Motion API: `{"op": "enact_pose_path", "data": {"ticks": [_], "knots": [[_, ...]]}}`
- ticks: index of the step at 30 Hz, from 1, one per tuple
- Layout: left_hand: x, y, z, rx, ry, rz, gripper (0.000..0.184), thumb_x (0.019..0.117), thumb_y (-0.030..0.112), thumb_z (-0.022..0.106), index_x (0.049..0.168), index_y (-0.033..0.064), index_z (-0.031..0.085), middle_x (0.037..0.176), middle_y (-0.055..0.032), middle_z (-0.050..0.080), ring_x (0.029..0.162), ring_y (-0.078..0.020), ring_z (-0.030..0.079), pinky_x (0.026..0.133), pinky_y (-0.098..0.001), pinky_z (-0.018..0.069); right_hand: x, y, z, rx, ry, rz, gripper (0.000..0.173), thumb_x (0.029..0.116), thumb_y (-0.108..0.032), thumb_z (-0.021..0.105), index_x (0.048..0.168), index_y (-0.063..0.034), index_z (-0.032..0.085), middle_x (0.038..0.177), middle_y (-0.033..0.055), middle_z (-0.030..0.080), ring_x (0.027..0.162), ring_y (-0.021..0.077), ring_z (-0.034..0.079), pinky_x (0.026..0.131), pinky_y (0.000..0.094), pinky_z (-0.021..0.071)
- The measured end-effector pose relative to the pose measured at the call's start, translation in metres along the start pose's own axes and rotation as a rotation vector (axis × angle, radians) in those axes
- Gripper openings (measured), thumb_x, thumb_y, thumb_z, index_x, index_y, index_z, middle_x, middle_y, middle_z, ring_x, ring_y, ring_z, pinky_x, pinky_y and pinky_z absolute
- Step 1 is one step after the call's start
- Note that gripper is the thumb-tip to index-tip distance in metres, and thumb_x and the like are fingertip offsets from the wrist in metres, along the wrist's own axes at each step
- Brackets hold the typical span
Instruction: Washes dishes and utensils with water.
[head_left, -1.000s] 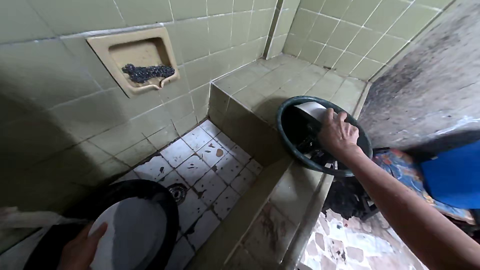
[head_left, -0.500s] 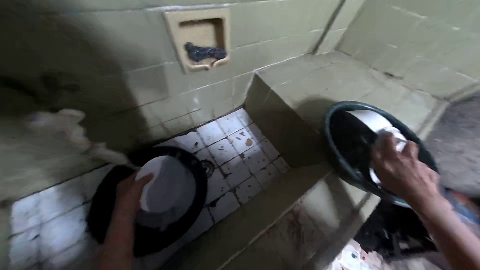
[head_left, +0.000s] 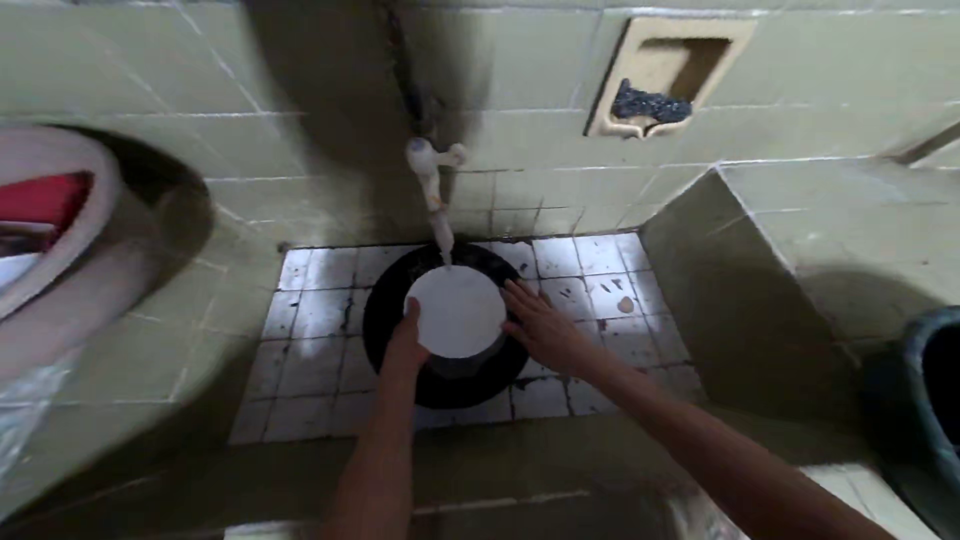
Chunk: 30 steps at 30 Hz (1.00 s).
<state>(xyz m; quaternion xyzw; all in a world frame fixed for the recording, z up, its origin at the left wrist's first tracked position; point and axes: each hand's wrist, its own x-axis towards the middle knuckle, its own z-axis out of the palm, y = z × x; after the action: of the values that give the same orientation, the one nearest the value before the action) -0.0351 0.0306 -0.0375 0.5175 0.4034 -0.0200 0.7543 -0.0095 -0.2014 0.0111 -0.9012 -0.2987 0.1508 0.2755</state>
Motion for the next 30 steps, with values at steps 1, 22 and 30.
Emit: {"op": "enact_pose_path", "data": {"ticks": [1, 22, 30], "knots": [[0.001, -0.001, 0.002, -0.022, -0.034, 0.001, 0.056, 0.11, 0.044, 0.038, 0.148, 0.003, 0.041, 0.14, -0.0193, 0.056, 0.125, -0.0292, 0.057, 0.103, -0.0505, 0.0492, 0.023, 0.01, 0.013, -0.118, -0.09, 0.001, 0.062, 0.1102, -0.039, 0.042, 0.159, -0.0024, 0.033, 0.169, 0.0147, 0.024, 0.158, 0.0317, 0.015, 0.126, 0.059, 0.008], [0.001, 0.006, 0.025, 0.0, -0.076, 0.121, 0.068, 0.1081, 0.057, 0.028, 0.136, 0.0017, 0.056, 0.125, -0.0186, 0.065, 0.111, -0.0264, 0.064, 0.096, -0.0483, 0.0524, 0.101, -0.005, 0.084, -0.174, 0.109, -0.365, 0.059, 0.1098, -0.036, 0.03, 0.16, -0.0042, 0.034, 0.169, 0.012, 0.026, 0.158, 0.0274, 0.019, 0.127, 0.0561, 0.0106], [-0.006, 0.009, 0.032, 0.039, -0.141, 0.126, 0.065, 0.1083, 0.055, 0.03, 0.143, 0.0032, 0.052, 0.131, -0.0198, 0.062, 0.118, -0.0289, 0.063, 0.1, -0.0513, 0.0515, 0.115, 0.031, 0.072, -0.302, 0.307, -0.287, 0.07, 0.1093, -0.047, 0.025, 0.157, 0.003, 0.035, 0.165, 0.0204, 0.031, 0.155, 0.0364, 0.026, 0.124, 0.0615, 0.0143]]}}
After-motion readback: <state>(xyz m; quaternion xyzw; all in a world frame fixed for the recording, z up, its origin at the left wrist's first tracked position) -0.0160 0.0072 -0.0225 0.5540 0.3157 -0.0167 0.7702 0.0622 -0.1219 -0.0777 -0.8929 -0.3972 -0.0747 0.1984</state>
